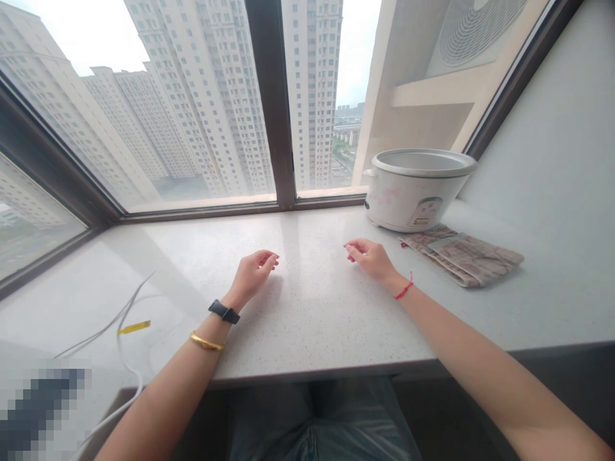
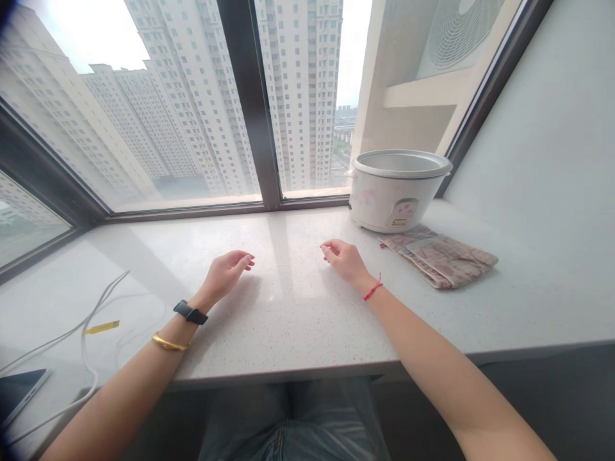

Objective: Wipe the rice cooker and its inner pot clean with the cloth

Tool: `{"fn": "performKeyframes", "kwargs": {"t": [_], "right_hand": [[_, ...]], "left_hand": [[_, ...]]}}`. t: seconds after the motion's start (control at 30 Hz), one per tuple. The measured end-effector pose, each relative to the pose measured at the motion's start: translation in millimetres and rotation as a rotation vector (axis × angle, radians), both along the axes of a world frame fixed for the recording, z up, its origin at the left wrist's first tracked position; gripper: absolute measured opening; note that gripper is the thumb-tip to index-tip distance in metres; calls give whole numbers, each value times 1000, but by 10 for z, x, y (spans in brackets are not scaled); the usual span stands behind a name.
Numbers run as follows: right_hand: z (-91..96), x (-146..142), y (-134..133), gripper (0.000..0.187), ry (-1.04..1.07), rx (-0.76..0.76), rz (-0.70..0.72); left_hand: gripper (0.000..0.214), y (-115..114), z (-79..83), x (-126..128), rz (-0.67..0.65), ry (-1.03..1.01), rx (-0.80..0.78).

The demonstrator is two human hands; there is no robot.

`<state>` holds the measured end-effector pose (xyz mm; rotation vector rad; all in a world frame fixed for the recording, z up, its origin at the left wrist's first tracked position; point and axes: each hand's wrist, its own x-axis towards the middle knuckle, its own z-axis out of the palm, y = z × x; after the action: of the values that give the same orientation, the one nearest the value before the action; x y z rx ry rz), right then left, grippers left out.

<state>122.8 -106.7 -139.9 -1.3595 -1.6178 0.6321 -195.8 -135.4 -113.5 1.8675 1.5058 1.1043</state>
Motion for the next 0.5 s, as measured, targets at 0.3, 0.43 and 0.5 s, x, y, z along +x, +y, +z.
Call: {"fn": "performKeyframes", "kwargs": {"t": [0.3, 0.43, 0.5], "right_hand": [[29, -13, -25, 28, 17, -12, 2], [29, -14, -27, 28, 13, -13, 4], [30, -13, -28, 28, 12, -9, 0]], "left_hand": [[30, 9, -4, -12, -4, 7, 8], [30, 3, 0, -13, -3, 11, 14], [29, 3, -2, -13, -4, 14, 15]]}}
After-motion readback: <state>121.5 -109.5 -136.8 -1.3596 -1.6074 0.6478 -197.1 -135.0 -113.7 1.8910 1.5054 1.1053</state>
